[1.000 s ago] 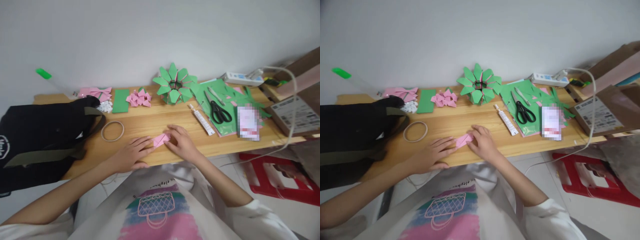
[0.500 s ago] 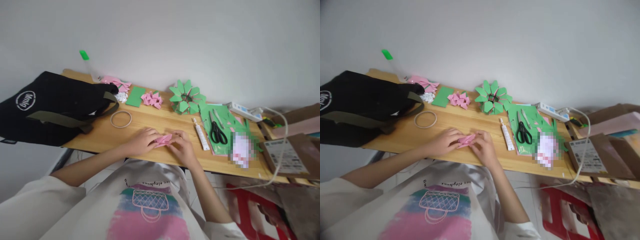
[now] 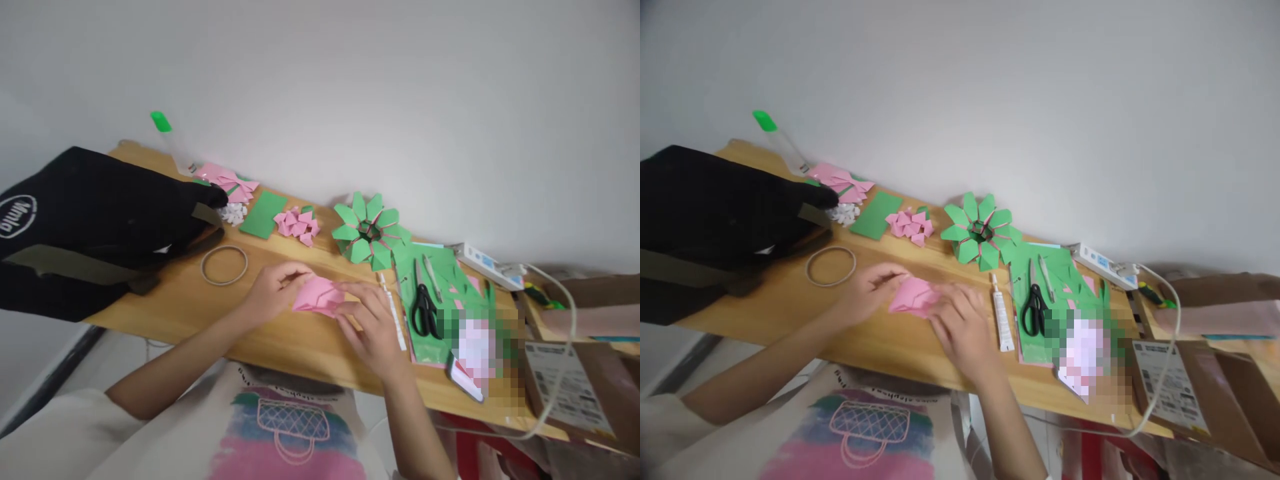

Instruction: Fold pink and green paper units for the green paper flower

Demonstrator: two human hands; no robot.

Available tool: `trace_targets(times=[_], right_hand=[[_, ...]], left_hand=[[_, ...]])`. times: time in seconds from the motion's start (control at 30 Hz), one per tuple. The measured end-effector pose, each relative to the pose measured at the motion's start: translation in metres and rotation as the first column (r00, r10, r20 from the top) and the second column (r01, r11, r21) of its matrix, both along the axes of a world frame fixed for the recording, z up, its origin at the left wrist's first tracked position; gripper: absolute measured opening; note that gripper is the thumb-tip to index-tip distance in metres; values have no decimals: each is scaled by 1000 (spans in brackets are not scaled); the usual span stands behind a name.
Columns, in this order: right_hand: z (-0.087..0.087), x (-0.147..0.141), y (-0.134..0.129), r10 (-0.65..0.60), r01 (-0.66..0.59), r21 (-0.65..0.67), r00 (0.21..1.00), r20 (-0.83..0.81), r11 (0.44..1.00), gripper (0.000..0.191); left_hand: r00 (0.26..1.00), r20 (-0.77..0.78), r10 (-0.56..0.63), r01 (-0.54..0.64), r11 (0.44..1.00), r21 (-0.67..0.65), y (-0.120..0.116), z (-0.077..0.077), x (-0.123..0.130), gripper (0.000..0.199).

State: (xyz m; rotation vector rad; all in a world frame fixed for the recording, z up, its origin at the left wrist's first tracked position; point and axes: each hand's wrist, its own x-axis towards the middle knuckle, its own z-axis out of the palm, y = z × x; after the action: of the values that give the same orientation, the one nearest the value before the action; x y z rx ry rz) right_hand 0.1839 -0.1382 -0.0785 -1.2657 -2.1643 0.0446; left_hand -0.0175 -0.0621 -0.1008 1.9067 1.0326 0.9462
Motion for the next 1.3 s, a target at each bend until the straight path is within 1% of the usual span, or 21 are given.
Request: trace_targets(times=[0.07, 0.1, 0.13, 0.23, 0.27, 0.3, 0.37, 0.43, 0.5, 0.6, 0.7, 0.77, 0.83, 0.9, 0.97, 1.03, 1.1, 1.13, 1.2, 1.23, 1.3], right_hand=[[8, 1, 8, 6, -2, -44, 996, 93, 999, 10], [11, 1, 13, 19, -10, -75, 994, 111, 997, 7], [14, 2, 17, 38, -27, -110, 994, 106, 994, 11], [21, 2, 31, 90, -90, -215, 996, -9, 972, 40], [23, 2, 35, 97, -107, -240, 994, -54, 965, 46], [24, 1, 39, 101, -121, -260, 991, -85, 958, 48], [26, 1, 46, 103, -126, -281, 990, -96, 951, 43], [26, 0, 50, 93, -101, -275, 995, -41, 956, 33], [24, -1, 51, 83, -72, -253, 996, 33, 965, 25], [19, -2, 47, 63, -45, -224, 995, 73, 974, 26], [13, -2, 42, 22, -19, -185, 1000, 11, 982, 29], [9, -2, 41, 17, -26, -159, 998, -58, 987, 29], [7, -2, 40, 15, -48, -193, 986, -167, 980, 25], [5, -3, 40, -11, -87, -307, 952, -305, 948, 26], [2, -5, 40, -79, -129, -437, 901, -426, 890, 30], [-1, -8, 39, -156, -151, -507, 845, -512, 848, 25], [-4, -12, 37, -214, -169, -520, 774, -596, 838, 10], [-6, -13, 36, -229, -186, -515, 736, -637, 837, 4], [-9, -15, 34, -237, -224, -496, 669, -704, 839, 9], [-10, -15, 33, -229, -245, -485, 651, -724, 839, 11], [-10, -13, 32, -185, -285, -453, 638, -747, 845, 15]], left_hand=[[1000, 4, 26, -26, 999, -20, 8, 7, 3, 28], [1000, -2, 31, -31, 999, -24, 12, 11, 4, 27], [1000, -14, 26, -26, 999, -26, 16, 15, 4, 26], [997, -65, -39, 38, 999, -24, 25, 27, 5, 22], [994, -82, -69, 67, 997, -25, 28, 31, 5, 20], [989, -101, -104, 102, 994, -25, 31, 33, 4, 19], [973, -147, -176, 175, 984, -21, 35, 37, 3, 20], [959, -180, -220, 222, 975, -9, 38, 38, 3, 21], [959, -181, -220, 220, 975, -18, 42, 38, 3, 22], [976, -107, -190, 177, 977, -121, 48, 36, 5, 20], [982, -36, -187, 175, 960, -220, 52, 34, 7, 19], [981, -14, -194, 185, 951, -248, 54, 33, 9, 18], [980, 0, -201, 194, 947, -258, 55, 33, 10, 18], [979, 1, -206, 200, 948, -250, 56, 33, 12, 18], [978, 2, -209, 203, 950, -236, 56, 35, 13, 18], [978, 6, -208, 204, 953, -223, 58, 37, 15, 18], [982, 27, -188, 189, 952, -239, 60, 38, 16, 16], [985, 52, -164, 172, 947, -271, 62, 37, 17, 13], [988, 113, -105, 140, 920, -365, 66, 35, 19, 11], [986, 140, -86, 137, 901, -412, 68, 34, 20, 13], [982, 174, -80, 155, 866, -475, 72, 30, 21, 14]])
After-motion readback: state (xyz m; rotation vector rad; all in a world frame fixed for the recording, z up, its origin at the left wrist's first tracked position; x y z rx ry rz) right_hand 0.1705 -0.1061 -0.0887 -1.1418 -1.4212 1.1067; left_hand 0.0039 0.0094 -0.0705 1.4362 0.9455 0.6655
